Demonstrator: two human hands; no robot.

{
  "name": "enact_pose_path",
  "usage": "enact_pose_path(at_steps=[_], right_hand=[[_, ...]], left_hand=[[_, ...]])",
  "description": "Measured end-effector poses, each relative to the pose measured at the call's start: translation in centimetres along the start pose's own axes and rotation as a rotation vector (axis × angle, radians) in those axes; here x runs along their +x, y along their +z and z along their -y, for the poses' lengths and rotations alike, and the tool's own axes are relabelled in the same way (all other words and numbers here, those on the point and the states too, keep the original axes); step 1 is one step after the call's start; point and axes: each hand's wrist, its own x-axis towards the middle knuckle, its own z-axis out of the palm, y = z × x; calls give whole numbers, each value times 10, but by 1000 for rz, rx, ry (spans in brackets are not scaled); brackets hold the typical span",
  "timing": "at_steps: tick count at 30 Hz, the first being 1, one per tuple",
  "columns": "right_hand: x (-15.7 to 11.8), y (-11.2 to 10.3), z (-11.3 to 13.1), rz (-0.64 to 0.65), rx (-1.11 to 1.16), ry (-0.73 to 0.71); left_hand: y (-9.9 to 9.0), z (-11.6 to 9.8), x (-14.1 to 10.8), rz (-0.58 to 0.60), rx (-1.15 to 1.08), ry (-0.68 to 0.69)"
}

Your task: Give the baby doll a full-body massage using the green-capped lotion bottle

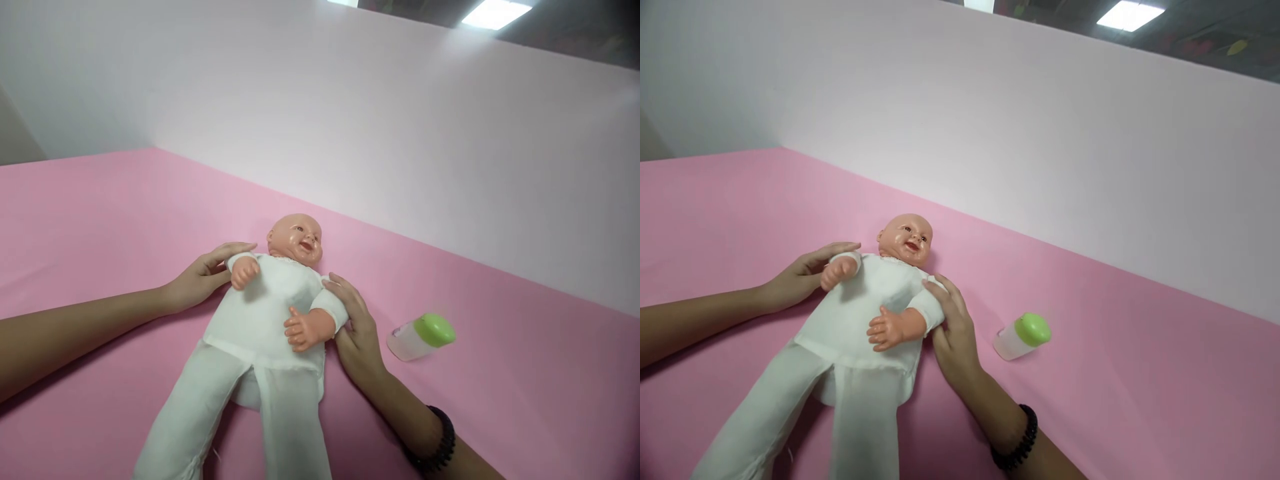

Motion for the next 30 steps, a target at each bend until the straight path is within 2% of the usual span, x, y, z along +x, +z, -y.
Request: enact_pose_path(at_steps=[3,6,9,11,13,17,19,21,23,27,30], right_hand=[[7,-2,6,-108,173,245],[15,-4,15,-208,318,550],[18,-4,18,-269,447,723],[16,-3,18,-280,450,719],[12,-2,16,-264,345,595],[2,-2,9,-91,94,213],[-2,-3,6,13,35,109],[-3,-3,4,36,13,69],[-1,-3,5,-22,66,130],[9,-4,12,-166,253,466],[15,-6,16,-230,411,675]], left_hand=[[-1,3,5,-85,-123,-118],[-2,5,11,-191,-358,-232],[-2,4,13,-215,-455,-289],[0,4,11,-248,-463,-280],[2,3,7,-260,-436,-238],[3,3,1,-84,-213,-112],[2,2,0,-29,-129,-82],[1,2,1,-32,-116,-91],[1,2,3,-59,-178,-113],[2,4,11,-185,-434,-212],[2,4,14,-226,-489,-308]])
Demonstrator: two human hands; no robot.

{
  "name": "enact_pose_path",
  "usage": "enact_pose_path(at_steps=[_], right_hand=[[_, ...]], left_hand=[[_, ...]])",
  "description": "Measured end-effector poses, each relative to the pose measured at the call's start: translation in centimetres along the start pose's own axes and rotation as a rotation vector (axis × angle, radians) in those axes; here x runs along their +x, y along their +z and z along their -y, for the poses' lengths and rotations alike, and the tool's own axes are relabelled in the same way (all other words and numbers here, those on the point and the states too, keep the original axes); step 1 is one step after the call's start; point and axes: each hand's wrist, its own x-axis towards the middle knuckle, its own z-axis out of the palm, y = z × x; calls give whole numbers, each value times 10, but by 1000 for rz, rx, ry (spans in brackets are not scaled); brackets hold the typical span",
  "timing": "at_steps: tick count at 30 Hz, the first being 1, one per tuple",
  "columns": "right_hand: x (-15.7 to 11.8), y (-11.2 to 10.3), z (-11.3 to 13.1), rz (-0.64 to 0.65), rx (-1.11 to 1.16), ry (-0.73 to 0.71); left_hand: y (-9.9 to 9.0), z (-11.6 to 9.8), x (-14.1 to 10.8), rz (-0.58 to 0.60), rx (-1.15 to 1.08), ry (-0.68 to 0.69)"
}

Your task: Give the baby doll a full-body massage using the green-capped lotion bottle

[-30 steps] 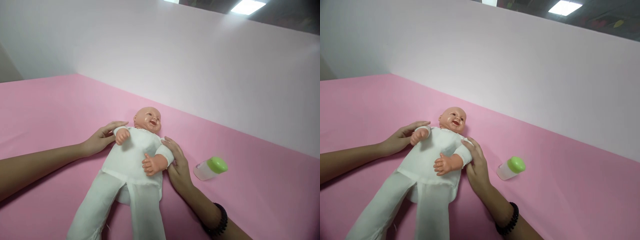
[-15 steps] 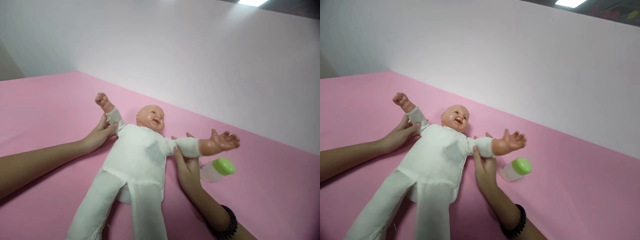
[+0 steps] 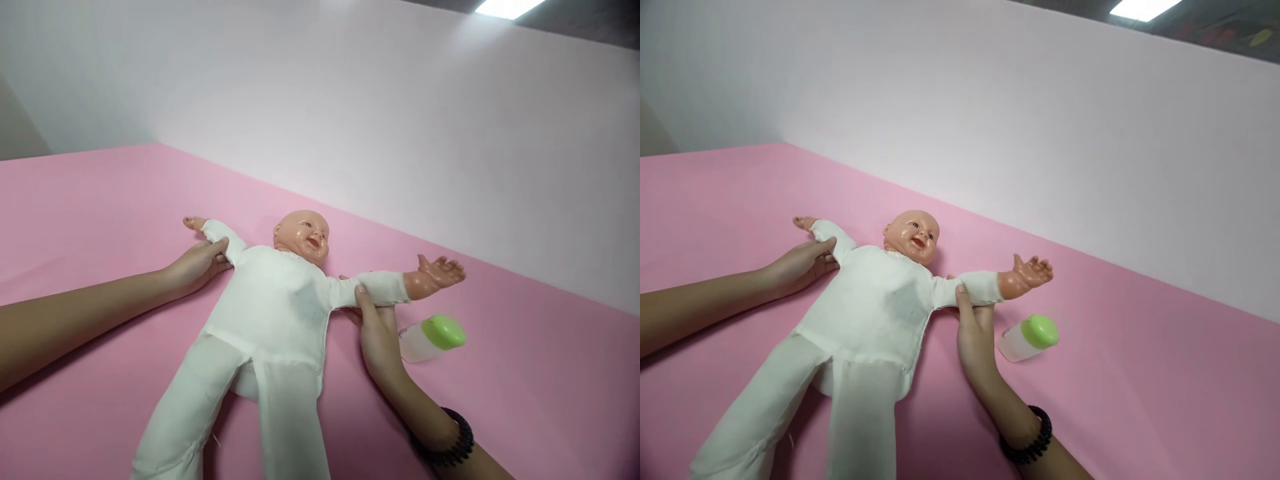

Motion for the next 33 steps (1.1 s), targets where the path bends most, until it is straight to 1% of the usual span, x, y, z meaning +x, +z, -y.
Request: enact_pose_path(at_steps=[2,3,4,6,8,9,10,11,12,14,15,16,19,20,22,25,27,31,33], right_hand=[[0,-1,0,-23,59,66],[0,-1,-2,-29,42,50],[0,-2,-4,-27,-3,-2],[-2,-5,-11,27,-148,-208],[-4,-7,-17,148,-286,-414],[-5,-9,-20,210,-335,-483],[-6,-10,-21,259,-368,-532],[-6,-10,-21,279,-378,-558],[-7,-11,-20,273,-369,-561],[-6,-10,-16,206,-306,-507],[-5,-9,-14,160,-257,-430],[-4,-7,-11,115,-202,-325],[0,-3,-5,-8,-10,-25],[1,-2,-4,-25,62,46],[5,-2,-2,-37,219,136],[13,-4,0,-96,419,203],[20,-7,1,-193,521,197],[30,-10,6,-394,649,166],[31,-10,9,-421,656,157]], left_hand=[[1,1,-2,-8,7,2],[1,1,-3,-10,9,21],[2,2,-5,-9,18,47],[2,4,-10,16,102,115],[2,5,-15,78,255,210],[2,5,-17,117,334,264],[2,5,-19,154,398,311],[2,5,-20,177,439,338],[3,4,-20,187,457,339],[3,3,-19,162,419,270],[4,2,-18,131,351,216],[4,1,-16,98,257,166],[4,-2,-8,8,-11,71],[4,-2,-6,-25,-62,50],[1,-3,-1,-106,-127,22],[-5,-3,5,-239,-192,56],[-10,-3,9,-299,-197,98],[-19,-6,18,-436,-257,179],[-21,-9,22,-484,-289,208]])
